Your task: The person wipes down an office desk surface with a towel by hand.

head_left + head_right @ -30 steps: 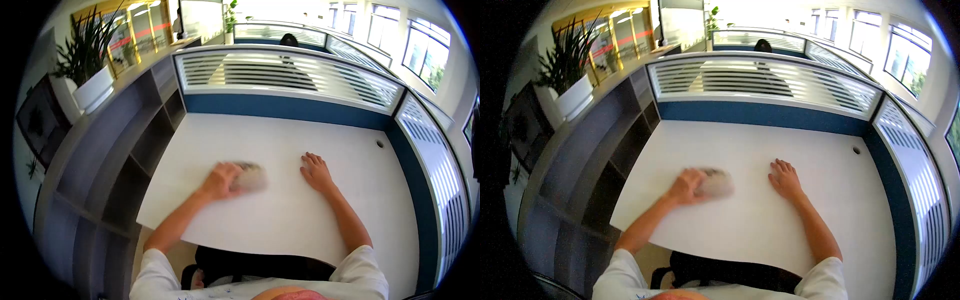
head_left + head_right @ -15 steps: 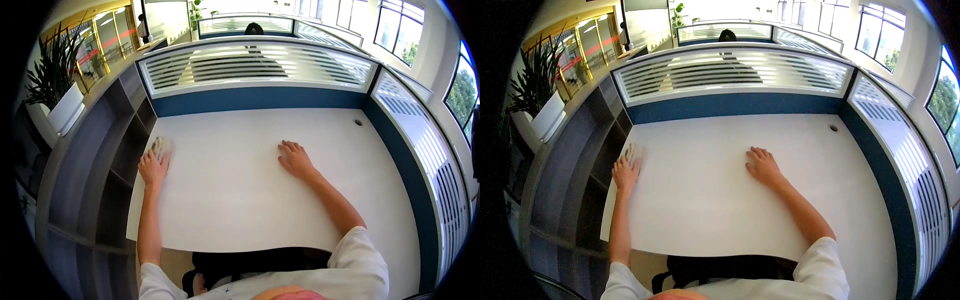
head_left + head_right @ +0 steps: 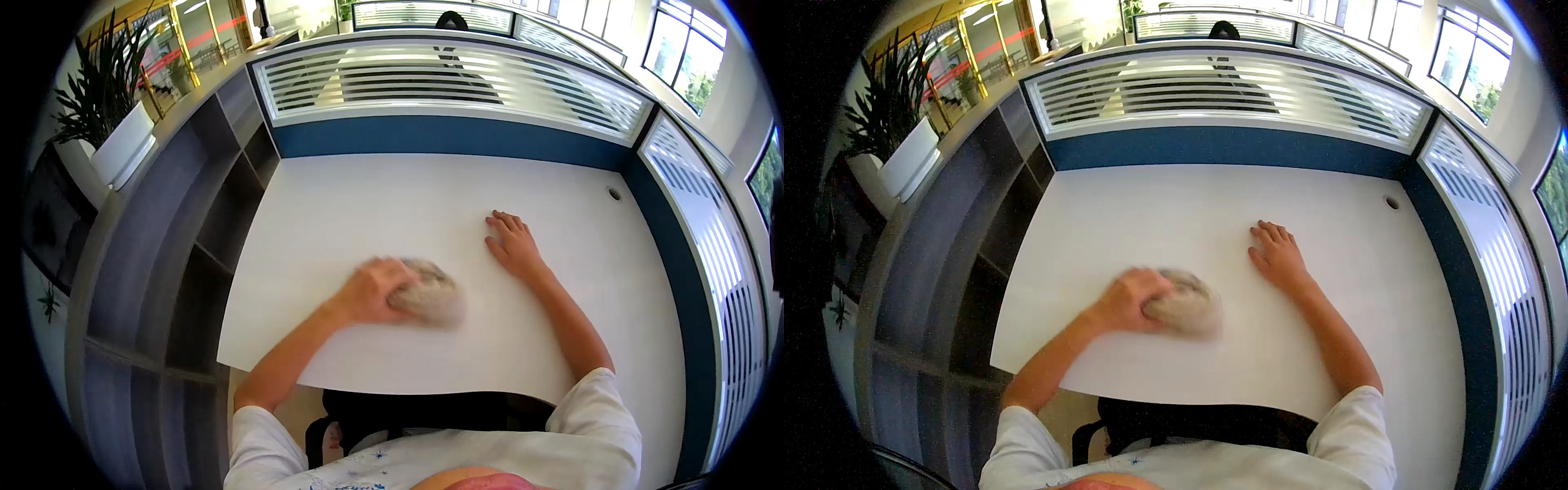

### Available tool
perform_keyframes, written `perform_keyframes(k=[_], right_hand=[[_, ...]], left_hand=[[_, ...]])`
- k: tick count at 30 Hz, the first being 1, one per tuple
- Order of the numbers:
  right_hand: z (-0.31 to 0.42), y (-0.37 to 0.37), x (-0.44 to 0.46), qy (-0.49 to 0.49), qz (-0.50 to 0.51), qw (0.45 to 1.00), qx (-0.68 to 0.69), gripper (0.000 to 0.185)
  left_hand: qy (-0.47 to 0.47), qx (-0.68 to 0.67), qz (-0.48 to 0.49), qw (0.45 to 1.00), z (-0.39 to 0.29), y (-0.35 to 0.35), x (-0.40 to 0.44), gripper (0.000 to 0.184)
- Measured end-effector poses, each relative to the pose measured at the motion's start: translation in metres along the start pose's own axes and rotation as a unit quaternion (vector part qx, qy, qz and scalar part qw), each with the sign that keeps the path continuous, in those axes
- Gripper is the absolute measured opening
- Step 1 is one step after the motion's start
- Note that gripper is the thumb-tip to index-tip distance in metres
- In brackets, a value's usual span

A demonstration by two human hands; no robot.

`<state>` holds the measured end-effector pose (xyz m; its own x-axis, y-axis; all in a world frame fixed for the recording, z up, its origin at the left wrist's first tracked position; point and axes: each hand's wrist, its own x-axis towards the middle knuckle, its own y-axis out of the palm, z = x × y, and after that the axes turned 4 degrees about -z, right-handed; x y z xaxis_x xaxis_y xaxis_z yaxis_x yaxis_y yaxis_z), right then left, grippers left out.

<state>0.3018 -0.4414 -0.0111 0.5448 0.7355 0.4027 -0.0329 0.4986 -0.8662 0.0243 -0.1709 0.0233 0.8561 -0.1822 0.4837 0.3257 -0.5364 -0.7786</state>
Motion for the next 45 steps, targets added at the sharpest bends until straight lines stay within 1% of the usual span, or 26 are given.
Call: perform_keyframes(k=[1, 2, 4, 5, 6, 7, 9, 12, 14, 15, 17, 19, 22, 25, 26, 27, 28, 29, 30, 31, 32, 35, 38, 41, 43, 45], right_hand=[[-0.001, 0.0, 0.0, -0.001, -0.002, 1.0, 0.003, 0.047], [-0.001, 0.0, 0.001, 0.0, -0.002, 1.0, 0.005, 0.047], [-0.003, 0.0, 0.001, -0.002, 0.004, 1.0, 0.01, 0.047], [-0.001, 0.0, 0.003, -0.004, 0.006, 1.0, 0.009, 0.047], [-0.001, 0.0, 0.004, -0.005, 0.006, 1.0, 0.007, 0.047], [-0.002, 0.0, 0.003, -0.005, 0.006, 1.0, 0.005, 0.047], [-0.002, 0.0, 0.003, -0.006, 0.006, 1.0, 0.007, 0.047], [-0.003, 0.001, 0.004, -0.007, 0.004, 1.0, 0.001, 0.047], [-0.002, 0.001, 0.004, -0.004, 0.002, 1.0, 0.0, 0.048], [0.001, -0.001, 0.003, 0.001, 0.0, 1.0, 0.003, 0.048], [0.002, -0.001, 0.003, 0.0, -0.004, 1.0, 0.006, 0.048], [-0.003, 0.001, 0.002, -0.009, -0.007, 1.0, 0.004, 0.048], [-0.004, 0.002, 0.003, -0.018, -0.001, 1.0, 0.0, 0.048], [-0.004, 0.002, 0.002, -0.01, 0.0, 1.0, 0.008, 0.048], [-0.002, 0.003, 0.002, -0.009, -0.001, 1.0, 0.007, 0.048], [0.0, 0.001, 0.001, -0.008, -0.001, 1.0, 0.005, 0.048], [0.001, -0.001, 0.001, -0.007, 0.0, 1.0, 0.003, 0.048], [0.001, -0.001, 0.0, -0.01, 0.0, 1.0, 0.006, 0.047], [0.0, -0.003, 0.0, -0.012, 0.0, 1.0, 0.009, 0.047], [0.0, -0.003, 0.0, -0.013, -0.003, 1.0, 0.013, 0.047], [-0.001, -0.004, -0.001, -0.016, -0.004, 1.0, 0.017, 0.047], [-0.001, -0.006, -0.001, -0.02, -0.008, 0.999, 0.027, 0.047], [-0.001, -0.005, 0.0, -0.02, -0.009, 0.999, 0.026, 0.047], [-0.002, -0.003, 0.0, -0.018, -0.006, 1.0, 0.019, 0.046], [-0.003, -0.003, 0.001, -0.012, -0.002, 1.0, 0.015, 0.046], [-0.005, 0.0, 0.002, -0.008, 0.0, 1.0, 0.012, 0.046]], left_hand=[[-0.044, 0.052, -0.049, 0.997, 0.015, -0.011, -0.001, 0.059], [-0.139, 0.118, -0.089, 0.979, 0.038, -0.019, -0.007, 0.059], [-0.27, 0.26, -0.162, 0.913, 0.08, -0.046, -0.02, 0.064], [-0.308, 0.318, -0.18, 0.878, 0.103, -0.058, -0.033, 0.063], [-0.335, 0.344, -0.211, 0.852, 0.12, -0.067, -0.046, 0.061], [-0.352, 0.347, -0.23, 0.838, 0.124, -0.076, -0.054, 0.059], [-0.323, 0.348, -0.235, 0.848, 0.123, -0.078, -0.059, 0.058], [-0.262, 0.256, -0.227, 0.902, 0.101, -0.058, -0.043, 0.059], [-0.169, 0.078, -0.174, 0.967, 0.075, -0.023, -0.031, 0.062], [-0.095, 0.045, -0.114, 0.988, 0.055, -0.01, -0.021, 0.063], [0.03, -0.06, -0.024, 0.997, 0.005, 0.014, 0.001, 0.066], [0.11, -0.103, 0.029, 0.988, -0.025, 0.028, 0.008, 0.071], [0.075, -0.137, 0.051, 0.986, -0.019, 0.019, 0.004, 0.074], [-0.001, -0.093, 0.034, 0.995, -0.004, 0.003, -0.002, 0.071], [-0.026, -0.051, 0.02, 0.998, 0.005, -0.009, -0.002, 0.065], [-0.07, -0.001, -0.018, 0.997, 0.023, -0.014, -0.007, 0.06], [-0.087, 0.049, -0.076, 0.992, 0.043, -0.02, -0.011, 0.059], [-0.174, 0.084, -0.079, 0.978, 0.059, -0.033, -0.016, 0.058], [-0.224, 0.171, -0.096, 0.955, 0.079, -0.041, -0.025, 0.061], [-0.282, 0.209, -0.115, 0.929, 0.093, -0.052, -0.031, 0.062], [-0.297, 0.251, -0.14, 0.911, 0.11, -0.059, -0.041, 0.061], [-0.345, 0.23, -0.184, 0.891, 0.129, -0.072, -0.057, 0.056], [-0.313, 0.268, -0.191, 0.891, 0.12, -0.064, -0.052, 0.053], [-0.28, 0.245, -0.136, 0.918, 0.102, -0.065, -0.047, 0.049], [-0.18, 0.182, -0.099, 0.962, 0.077, -0.062, -0.039, 0.049], [-0.091, 0.123, -0.062, 0.986, 0.054, -0.046, -0.029, 0.05]])
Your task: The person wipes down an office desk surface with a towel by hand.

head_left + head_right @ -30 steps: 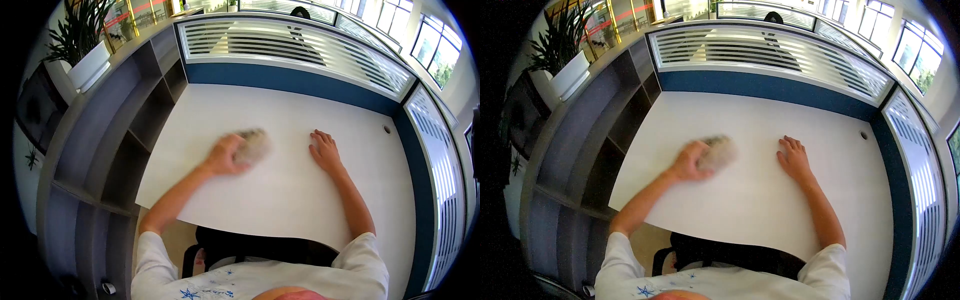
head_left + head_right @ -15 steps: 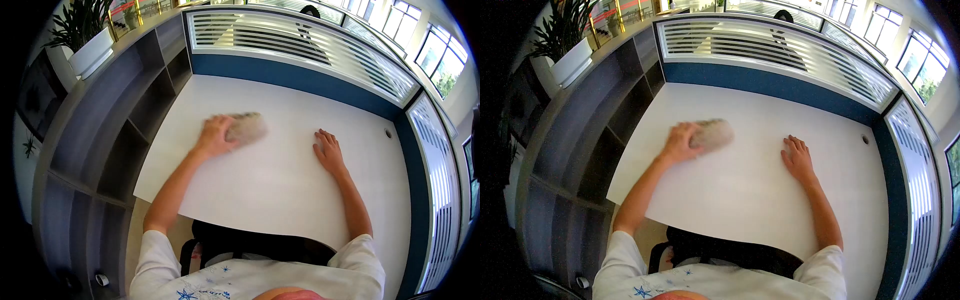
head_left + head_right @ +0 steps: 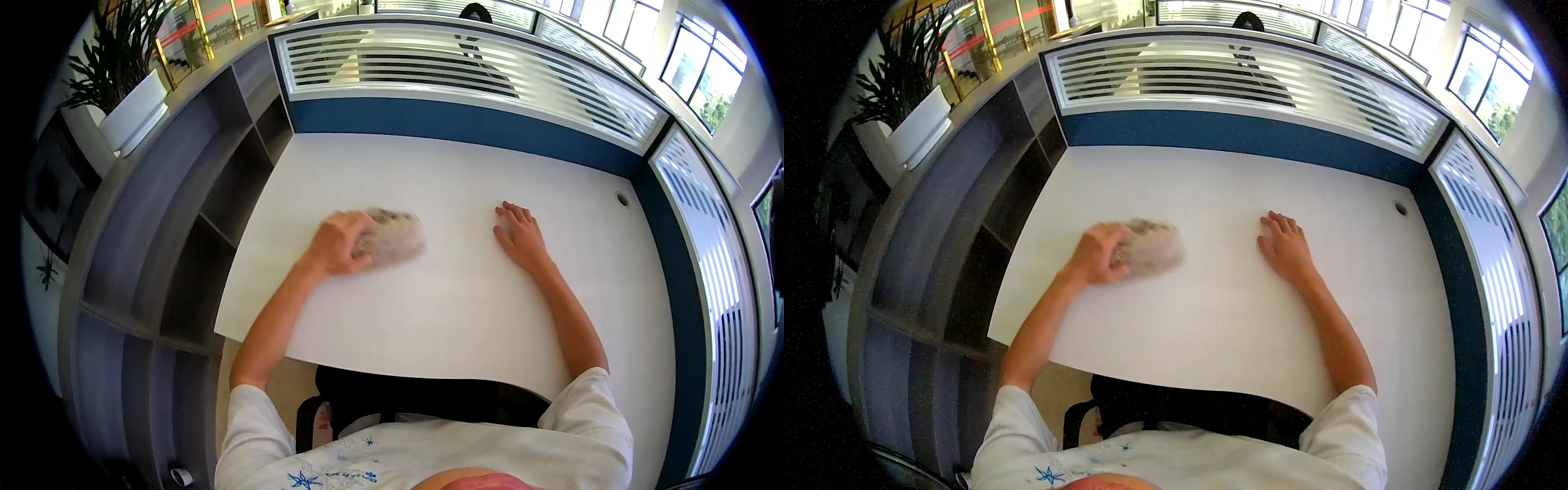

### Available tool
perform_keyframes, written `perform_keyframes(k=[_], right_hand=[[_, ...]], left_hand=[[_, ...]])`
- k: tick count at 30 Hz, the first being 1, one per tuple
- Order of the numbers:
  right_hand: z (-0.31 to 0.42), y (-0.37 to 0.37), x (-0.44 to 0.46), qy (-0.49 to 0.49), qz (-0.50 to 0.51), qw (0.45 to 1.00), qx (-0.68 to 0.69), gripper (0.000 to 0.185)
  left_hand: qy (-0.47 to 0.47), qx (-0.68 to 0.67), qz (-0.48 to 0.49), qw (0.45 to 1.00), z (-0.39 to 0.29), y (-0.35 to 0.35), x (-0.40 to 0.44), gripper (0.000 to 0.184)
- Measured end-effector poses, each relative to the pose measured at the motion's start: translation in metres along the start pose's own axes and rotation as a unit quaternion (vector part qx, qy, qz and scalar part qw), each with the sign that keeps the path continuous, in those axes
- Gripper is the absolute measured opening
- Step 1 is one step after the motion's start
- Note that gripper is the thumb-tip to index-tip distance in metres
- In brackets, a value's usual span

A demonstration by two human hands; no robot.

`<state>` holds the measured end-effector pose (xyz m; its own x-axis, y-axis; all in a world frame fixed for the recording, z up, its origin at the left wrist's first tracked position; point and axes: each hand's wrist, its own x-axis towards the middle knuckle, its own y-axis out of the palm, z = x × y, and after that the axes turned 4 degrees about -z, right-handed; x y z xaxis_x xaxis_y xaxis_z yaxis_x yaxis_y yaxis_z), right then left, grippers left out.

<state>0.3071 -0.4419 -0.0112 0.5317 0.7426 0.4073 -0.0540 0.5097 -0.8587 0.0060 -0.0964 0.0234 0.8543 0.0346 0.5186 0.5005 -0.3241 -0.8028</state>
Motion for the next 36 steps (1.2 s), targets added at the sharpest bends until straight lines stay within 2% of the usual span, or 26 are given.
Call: perform_keyframes(k=[1, 4, 7, 10, 14, 17, 20, 22, 25, 26, 28, 30, 33, 36], right_hand=[[-0.001, 0.001, 0.0, 0.003, 0.002, 1.0, -0.001, 0.046], [0.001, 0.002, 0.0, 0.003, -0.001, 1.0, -0.009, 0.046], [0.003, 0.002, -0.001, 0.011, 0.004, 1.0, -0.012, 0.047], [0.005, -0.001, -0.002, 0.004, 0.006, 1.0, -0.005, 0.047], [0.004, -0.003, -0.001, 0.005, 0.009, 1.0, 0.001, 0.047], [0.002, -0.002, 0.0, 0.009, 0.006, 1.0, -0.001, 0.048], [-0.003, 0.003, 0.0, -0.001, 0.001, 1.0, -0.004, 0.048], [-0.003, 0.003, 0.001, 0.004, 0.005, 1.0, -0.006, 0.05], [-0.001, 0.002, 0.002, 0.002, 0.007, 1.0, -0.01, 0.049], [0.0, 0.002, 0.001, 0.002, 0.004, 1.0, -0.009, 0.049], [0.003, 0.0, 0.0, 0.002, -0.001, 1.0, -0.009, 0.048], [0.004, -0.001, -0.001, -0.001, -0.006, 1.0, -0.008, 0.047], [0.006, -0.002, -0.002, -0.006, -0.005, 1.0, -0.003, 0.046], [0.005, -0.002, -0.002, -0.003, -0.003, 1.0, 0.009, 0.046]], left_hand=[[0.053, -0.038, 0.009, 0.998, -0.016, 0.007, 0.004, 0.054], [0.117, -0.084, 0.032, 0.989, -0.057, 0.02, 0.014, 0.065], [0.114, -0.099, 0.031, 0.988, -0.048, 0.023, 0.016, 0.07], [0.028, -0.024, 0.016, 0.999, -0.012, 0.014, 0.013, 0.07], [-0.16, 0.127, -0.098, 0.974, 0.047, -0.016, 0.001, 0.063], [-0.208, 0.12, -0.142, 0.96, 0.068, -0.033, -0.013, 0.06], [-0.175, 0.128, -0.15, 0.965, 0.062, -0.022, -0.013, 0.06], [-0.125, 0.063, -0.113, 0.984, 0.045, -0.01, -0.01, 0.06], [-0.003, -0.045, -0.029, 0.999, -0.008, 0.013, 0.003, 0.056], [0.068, -0.071, -0.01, 0.995, -0.025, 0.018, 0.007, 0.056], [0.14, -0.101, 0.041, 0.984, -0.055, 0.026, 0.011, 0.056], [0.14, -0.134, 0.049, 0.98, -0.069, 0.024, 0.015, 0.058], [0.107, -0.155, 0.043, 0.981, -0.043, 0.018, 0.012, 0.056], [0.022, -0.064, -0.003, 0.998, -0.001, 0.002, 0.01, 0.055]])
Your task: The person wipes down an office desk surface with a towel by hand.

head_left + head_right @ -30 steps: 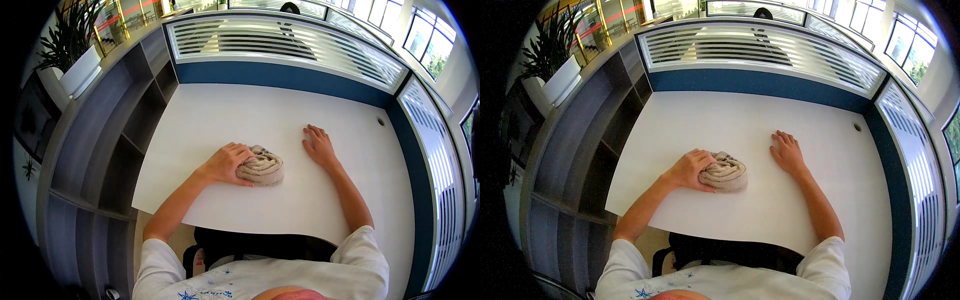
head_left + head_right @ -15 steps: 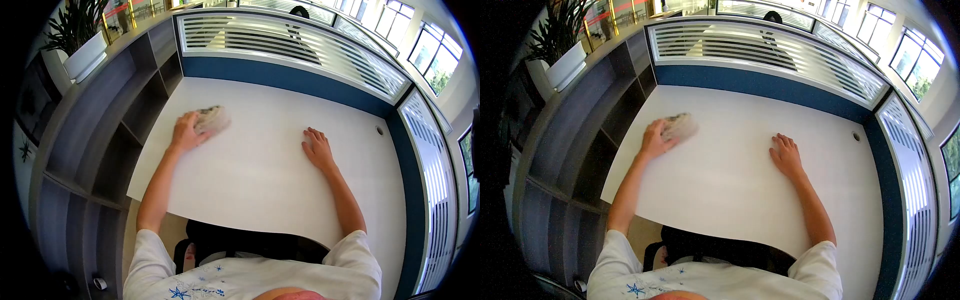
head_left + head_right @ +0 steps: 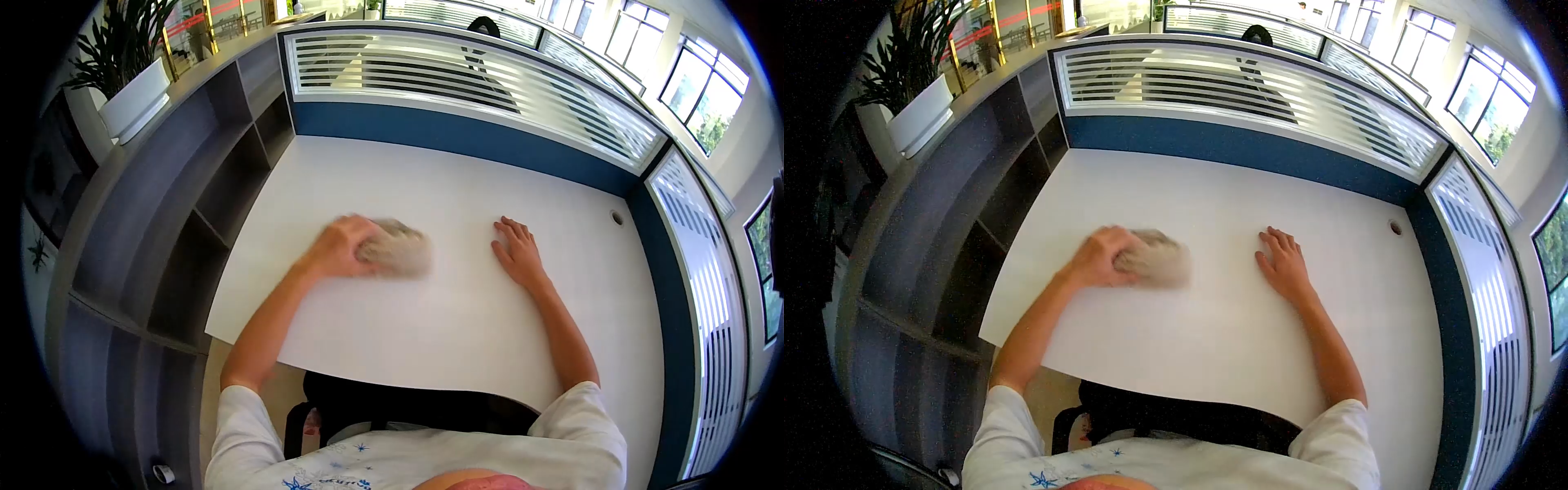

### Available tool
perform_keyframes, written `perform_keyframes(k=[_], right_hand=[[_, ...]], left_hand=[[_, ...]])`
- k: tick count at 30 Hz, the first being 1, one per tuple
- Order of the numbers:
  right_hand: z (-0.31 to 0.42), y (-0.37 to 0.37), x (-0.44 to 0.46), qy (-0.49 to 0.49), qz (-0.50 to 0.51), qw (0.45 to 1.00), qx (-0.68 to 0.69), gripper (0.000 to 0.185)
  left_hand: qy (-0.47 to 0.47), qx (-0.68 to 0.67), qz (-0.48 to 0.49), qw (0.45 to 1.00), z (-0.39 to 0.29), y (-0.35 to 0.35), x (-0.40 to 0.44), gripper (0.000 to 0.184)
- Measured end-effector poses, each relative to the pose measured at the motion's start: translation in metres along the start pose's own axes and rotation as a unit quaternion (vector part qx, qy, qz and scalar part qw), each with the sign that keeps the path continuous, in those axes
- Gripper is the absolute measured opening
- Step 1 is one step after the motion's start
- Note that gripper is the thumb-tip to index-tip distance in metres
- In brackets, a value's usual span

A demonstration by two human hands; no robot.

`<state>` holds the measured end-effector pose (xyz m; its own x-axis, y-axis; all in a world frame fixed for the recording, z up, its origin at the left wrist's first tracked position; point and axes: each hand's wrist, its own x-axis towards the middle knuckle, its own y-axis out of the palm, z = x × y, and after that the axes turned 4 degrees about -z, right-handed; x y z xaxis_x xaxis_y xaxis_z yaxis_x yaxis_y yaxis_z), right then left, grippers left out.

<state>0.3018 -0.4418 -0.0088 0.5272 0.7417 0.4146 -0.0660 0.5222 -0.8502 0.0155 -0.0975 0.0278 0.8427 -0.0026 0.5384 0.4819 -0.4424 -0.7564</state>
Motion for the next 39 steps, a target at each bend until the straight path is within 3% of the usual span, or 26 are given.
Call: perform_keyframes(k=[4, 7, 11, 15, 21, 24, 27, 29, 31, 34, 38, 39], right_hand=[[-0.004, 0.002, 0.001, 0.007, 0.01, 1.0, -0.012, 0.047], [-0.006, 0.005, 0.001, 0.007, 0.007, 1.0, -0.019, 0.049], [-0.002, 0.002, 0.002, 0.019, 0.012, 1.0, -0.017, 0.049], [-0.002, 0.002, 0.001, 0.018, 0.011, 1.0, -0.011, 0.049], [-0.001, 0.003, 0.0, 0.014, 0.005, 1.0, -0.015, 0.051], [-0.001, 0.003, -0.002, 0.015, 0.01, 1.0, -0.016, 0.051], [0.0, 0.001, -0.003, 0.007, 0.003, 1.0, -0.007, 0.051], [-0.001, 0.0, -0.004, 0.0, 0.001, 1.0, -0.003, 0.051], [-0.003, 0.001, -0.003, -0.006, -0.001, 1.0, -0.004, 0.051], [0.0, 0.0, -0.001, 0.005, 0.005, 1.0, -0.015, 0.05], [0.003, 0.0, -0.002, 0.012, 0.01, 1.0, -0.021, 0.05], [0.003, -0.001, -0.002, 0.013, 0.01, 1.0, -0.019, 0.05]], left_hand=[[-0.182, 0.185, -0.113, 0.959, 0.053, -0.027, -0.015, 0.06], [-0.231, 0.237, -0.141, 0.933, 0.075, -0.026, -0.024, 0.063], [-0.213, 0.21, -0.112, 0.948, 0.046, -0.01, -0.02, 0.062], [-0.056, 0.094, -0.054, 0.992, 0.002, 0.015, -0.01, 0.06], [0.048, -0.036, 0.027, 0.998, -0.043, 0.031, 0.003, 0.06], [0.014, -0.024, 0.027, 0.999, -0.027, 0.024, 0.001, 0.056], [-0.089, 0.068, -0.018, 0.993, -0.001, 0.0, 0.001, 0.053], [-0.173, 0.135, -0.089, 0.971, 0.029, -0.021, -0.005, 0.056], [-0.227, 0.285, -0.112, 0.925, 0.075, -0.034, -0.025, 0.063], [-0.28, 0.314, -0.174, 0.89, 0.097, -0.044, -0.043, 0.063], [-0.282, 0.227, -0.155, 0.919, 0.099, -0.038, -0.04, 0.066], [-0.232, 0.26, -0.183, 0.919, 0.095, -0.034, -0.038, 0.066]])
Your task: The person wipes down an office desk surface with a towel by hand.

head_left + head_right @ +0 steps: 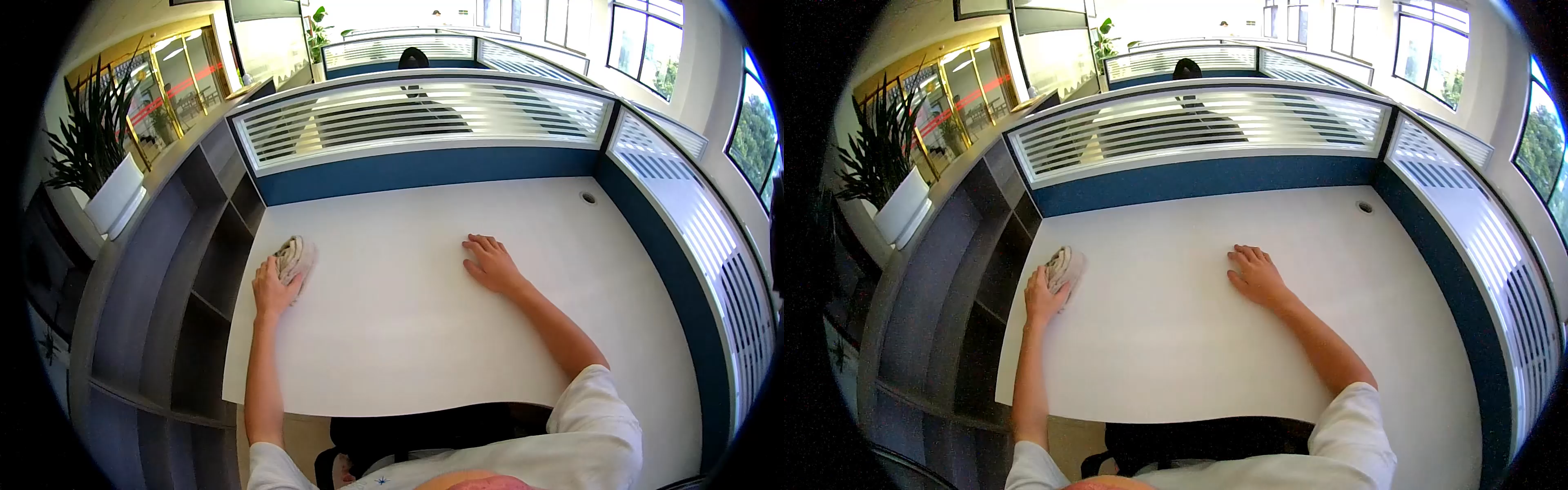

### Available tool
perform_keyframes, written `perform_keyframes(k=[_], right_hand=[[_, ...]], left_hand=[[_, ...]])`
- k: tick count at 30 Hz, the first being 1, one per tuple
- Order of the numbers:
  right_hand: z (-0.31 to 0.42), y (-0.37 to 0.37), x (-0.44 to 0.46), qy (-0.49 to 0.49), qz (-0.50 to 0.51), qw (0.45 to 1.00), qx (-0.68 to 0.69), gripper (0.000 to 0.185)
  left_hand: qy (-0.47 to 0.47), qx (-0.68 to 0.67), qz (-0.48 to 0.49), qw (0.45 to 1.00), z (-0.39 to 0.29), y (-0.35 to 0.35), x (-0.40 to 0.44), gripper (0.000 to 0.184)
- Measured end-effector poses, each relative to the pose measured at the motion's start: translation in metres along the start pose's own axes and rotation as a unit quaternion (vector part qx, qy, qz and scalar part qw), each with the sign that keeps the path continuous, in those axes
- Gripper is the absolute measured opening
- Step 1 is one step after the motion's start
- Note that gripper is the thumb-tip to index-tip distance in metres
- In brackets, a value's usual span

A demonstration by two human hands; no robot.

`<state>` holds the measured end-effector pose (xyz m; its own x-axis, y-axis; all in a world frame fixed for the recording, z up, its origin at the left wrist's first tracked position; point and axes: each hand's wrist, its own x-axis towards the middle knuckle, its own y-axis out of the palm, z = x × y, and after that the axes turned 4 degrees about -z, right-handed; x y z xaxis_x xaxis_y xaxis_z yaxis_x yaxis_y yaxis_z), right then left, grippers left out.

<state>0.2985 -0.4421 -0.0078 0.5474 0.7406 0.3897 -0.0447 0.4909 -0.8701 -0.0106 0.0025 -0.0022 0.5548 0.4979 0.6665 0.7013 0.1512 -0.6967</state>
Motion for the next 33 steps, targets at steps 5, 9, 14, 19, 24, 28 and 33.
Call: perform_keyframes(k=[5, 9, 14, 19, 24, 28, 33], right_hand=[[0.0, 0.001, 0.002, 0.006, 0.001, 1.0, -0.008, 0.051], [-0.005, 0.004, 0.003, 0.001, 0.001, 1.0, 0.003, 0.052], [-0.006, 0.003, 0.001, -0.002, 0.0, 1.0, 0.006, 0.052], [-0.004, 0.001, 0.0, 0.003, 0.002, 1.0, 0.015, 0.051], [-0.004, 0.0, -0.001, -0.01, -0.007, 1.0, 0.019, 0.05], [-0.002, -0.001, -0.002, -0.011, -0.007, 1.0, 0.009, 0.05], [0.001, -0.002, 0.0, 0.0, -0.003, 1.0, 0.004, 0.05]], left_hand=[[0.056, -0.105, 0.05, 0.992, -0.034, 0.002, -0.008, 0.058], [0.146, -0.188, 0.149, 0.96, -0.093, -0.015, -0.02, 0.058], [0.238, -0.253, 0.176, 0.921, -0.13, -0.018, -0.031, 0.058], [0.198, -0.263, 0.212, 0.92, -0.123, -0.026, -0.021, 0.058], [0.129, -0.18, 0.162, 0.962, -0.082, -0.026, -0.005, 0.061], [0.088, -0.072, 0.051, 0.992, -0.018, -0.001, -0.004, 0.066], [0.014, -0.087, 0.116, 0.989, -0.027, -0.004, -0.005, 0.065]])
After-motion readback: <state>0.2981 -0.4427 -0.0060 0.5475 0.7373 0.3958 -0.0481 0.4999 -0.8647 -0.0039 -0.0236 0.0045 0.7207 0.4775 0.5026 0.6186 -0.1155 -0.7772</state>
